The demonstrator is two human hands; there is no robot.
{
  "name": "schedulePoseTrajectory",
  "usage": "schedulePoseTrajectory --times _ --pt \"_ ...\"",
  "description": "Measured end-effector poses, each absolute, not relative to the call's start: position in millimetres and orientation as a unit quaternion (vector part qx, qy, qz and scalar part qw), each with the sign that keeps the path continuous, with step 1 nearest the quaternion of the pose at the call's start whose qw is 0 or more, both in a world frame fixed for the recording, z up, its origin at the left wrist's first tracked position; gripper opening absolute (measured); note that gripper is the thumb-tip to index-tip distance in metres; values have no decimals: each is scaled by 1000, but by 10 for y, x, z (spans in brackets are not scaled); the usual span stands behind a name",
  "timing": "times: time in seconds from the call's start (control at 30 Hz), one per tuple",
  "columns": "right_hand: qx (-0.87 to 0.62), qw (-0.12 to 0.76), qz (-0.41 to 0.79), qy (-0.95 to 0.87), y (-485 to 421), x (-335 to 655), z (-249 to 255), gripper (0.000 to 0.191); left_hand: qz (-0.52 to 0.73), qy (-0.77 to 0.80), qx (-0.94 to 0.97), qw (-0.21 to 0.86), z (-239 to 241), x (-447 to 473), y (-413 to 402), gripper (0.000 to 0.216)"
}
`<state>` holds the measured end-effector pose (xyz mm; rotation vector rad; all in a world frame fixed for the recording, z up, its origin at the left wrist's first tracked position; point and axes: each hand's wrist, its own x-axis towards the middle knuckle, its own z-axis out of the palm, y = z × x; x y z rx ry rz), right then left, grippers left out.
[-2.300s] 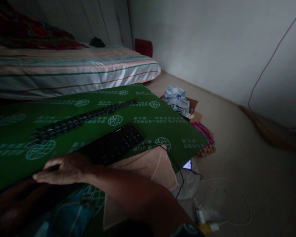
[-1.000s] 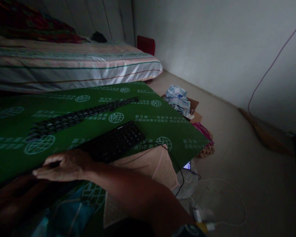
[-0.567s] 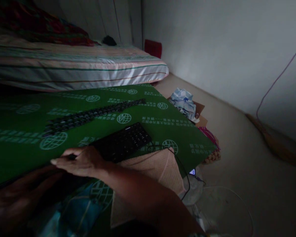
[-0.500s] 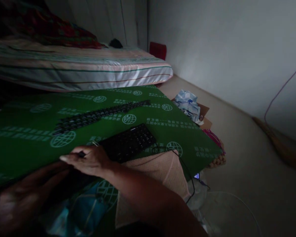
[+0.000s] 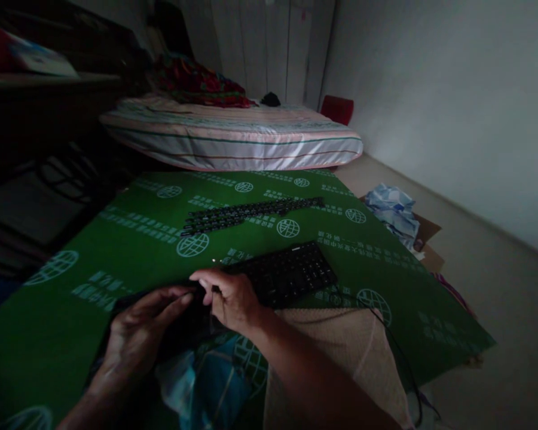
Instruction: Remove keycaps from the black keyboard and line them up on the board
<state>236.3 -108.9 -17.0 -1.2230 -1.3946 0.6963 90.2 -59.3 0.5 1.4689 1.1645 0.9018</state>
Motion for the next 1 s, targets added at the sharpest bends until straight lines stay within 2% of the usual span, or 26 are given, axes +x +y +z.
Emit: schedulePoseTrajectory --times 0.17,0.47,0.67,0.83,1.0 --pt "-519 489 203 -672 -1133 2296 -107 25 400 457 566 557 50 888 -627 23" --pt "-540 426 174 -705 -1134 2312 -83 19 409 417 532 613 16 851 -608 19" --pt "-554 366 162 -730 -1132 2311 -21 21 402 417 543 608 26 838 -622 19" --pt "-571 327 126 -743 -1050 2460 56 20 394 436 537 605 45 841 -636 28" --pt "-664 291 83 -684 -695 2983 31 20 380 459 558 578 28 855 -636 27"
